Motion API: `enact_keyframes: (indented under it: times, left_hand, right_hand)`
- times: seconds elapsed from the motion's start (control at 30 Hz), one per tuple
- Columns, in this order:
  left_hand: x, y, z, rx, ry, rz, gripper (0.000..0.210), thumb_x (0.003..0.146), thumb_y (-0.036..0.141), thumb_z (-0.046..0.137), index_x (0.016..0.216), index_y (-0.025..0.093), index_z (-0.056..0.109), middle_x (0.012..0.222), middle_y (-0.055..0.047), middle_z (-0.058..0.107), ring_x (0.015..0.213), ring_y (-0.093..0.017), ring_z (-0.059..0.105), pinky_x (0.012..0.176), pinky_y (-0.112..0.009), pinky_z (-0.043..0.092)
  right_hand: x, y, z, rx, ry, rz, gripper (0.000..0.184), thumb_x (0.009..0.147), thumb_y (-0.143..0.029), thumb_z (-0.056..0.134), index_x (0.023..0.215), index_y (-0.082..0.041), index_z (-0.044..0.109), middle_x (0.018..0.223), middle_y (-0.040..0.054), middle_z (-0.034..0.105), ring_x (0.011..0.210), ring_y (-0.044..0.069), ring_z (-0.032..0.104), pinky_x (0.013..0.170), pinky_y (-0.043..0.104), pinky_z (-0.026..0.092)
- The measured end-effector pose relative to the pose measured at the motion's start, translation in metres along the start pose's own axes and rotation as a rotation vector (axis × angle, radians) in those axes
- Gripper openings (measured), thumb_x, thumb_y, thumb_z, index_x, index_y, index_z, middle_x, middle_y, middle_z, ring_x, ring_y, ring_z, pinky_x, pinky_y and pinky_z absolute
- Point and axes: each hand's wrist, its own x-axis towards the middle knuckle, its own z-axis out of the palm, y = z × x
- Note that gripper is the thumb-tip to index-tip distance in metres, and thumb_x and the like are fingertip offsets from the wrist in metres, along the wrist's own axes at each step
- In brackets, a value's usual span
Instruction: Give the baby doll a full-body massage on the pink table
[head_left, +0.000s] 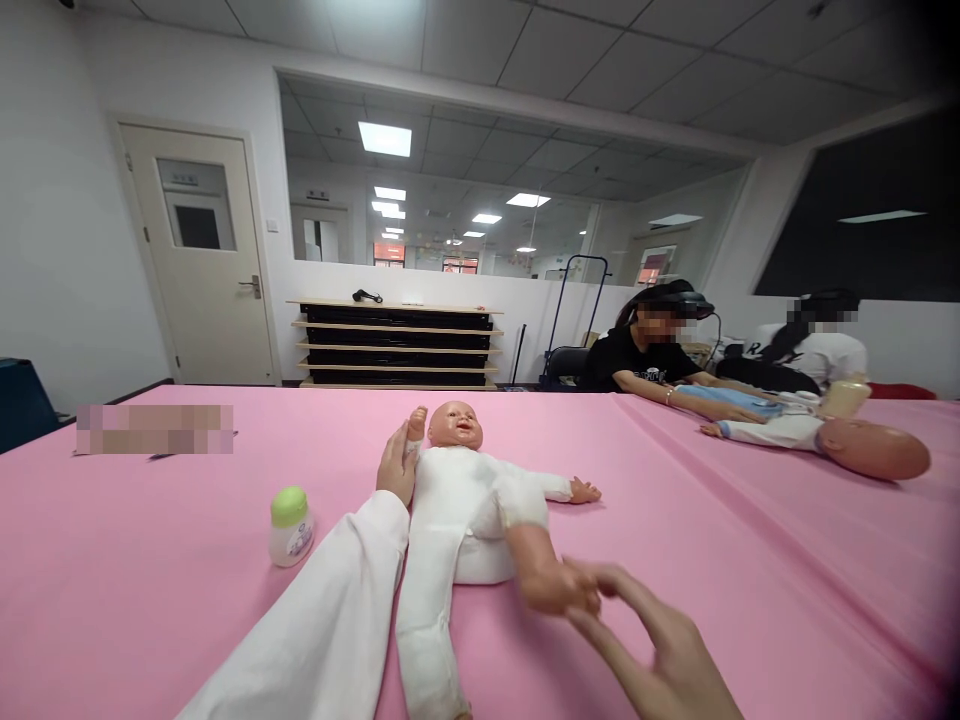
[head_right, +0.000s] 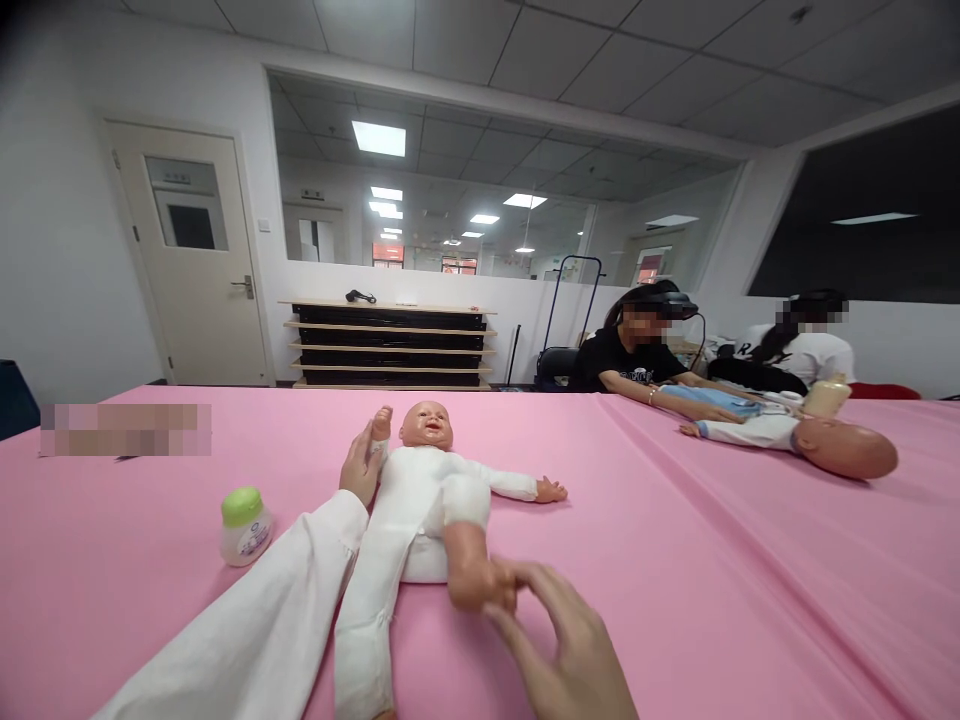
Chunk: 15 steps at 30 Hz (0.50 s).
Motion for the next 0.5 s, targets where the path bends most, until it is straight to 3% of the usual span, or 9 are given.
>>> enact_keyframes:
  times: [0.23, 0.37, 0.5]
  left_hand:
    - [-0.003, -0.001, 0.009, 0.139, -0.202, 0.223, 0.048, 0.078, 0.007, 0.038, 0.12, 0.027, 0.051, 0.126, -0.003, 0.049, 0.116, -0.02, 0.043, 0.098, -0.04, 0.035]
    - [-0.005, 0.003, 0.009, 0.252, -0.294, 0.265, 0.044, 0.077, 0.011, 0.044, 0.115, 0.03, 0.056, 0.126, -0.004, 0.05, 0.116, -0.024, 0.042, 0.095, -0.044, 0.035]
    - [-0.005, 0.005, 0.008, 0.258, -0.273, 0.238, 0.046, 0.077, 0.011, 0.042, 0.118, 0.029, 0.053, 0.126, -0.004, 0.05, 0.116, -0.023, 0.042, 0.096, -0.042, 0.035]
  right_hand:
    - [0.08, 0.022, 0.037, 0.127, -0.013, 0.06, 0.027, 0.077, -0.041, 0.051, 0.089, -0.018, 0.058, 0.089, 0.0065, 0.065, 0.084, 0.02, 0.06, 0.077, 0.034, 0.048]
    - [0.093, 0.03, 0.052, 0.231, -0.049, 0.092, 0.025, 0.076, -0.038, 0.052, 0.09, -0.018, 0.056, 0.088, 0.0064, 0.065, 0.086, 0.02, 0.06, 0.077, 0.033, 0.048]
    - [0.083, 0.021, 0.045, 0.191, -0.02, 0.054, 0.026, 0.077, -0.04, 0.052, 0.091, -0.018, 0.057, 0.088, 0.0062, 0.065, 0.084, 0.02, 0.06, 0.076, 0.032, 0.047]
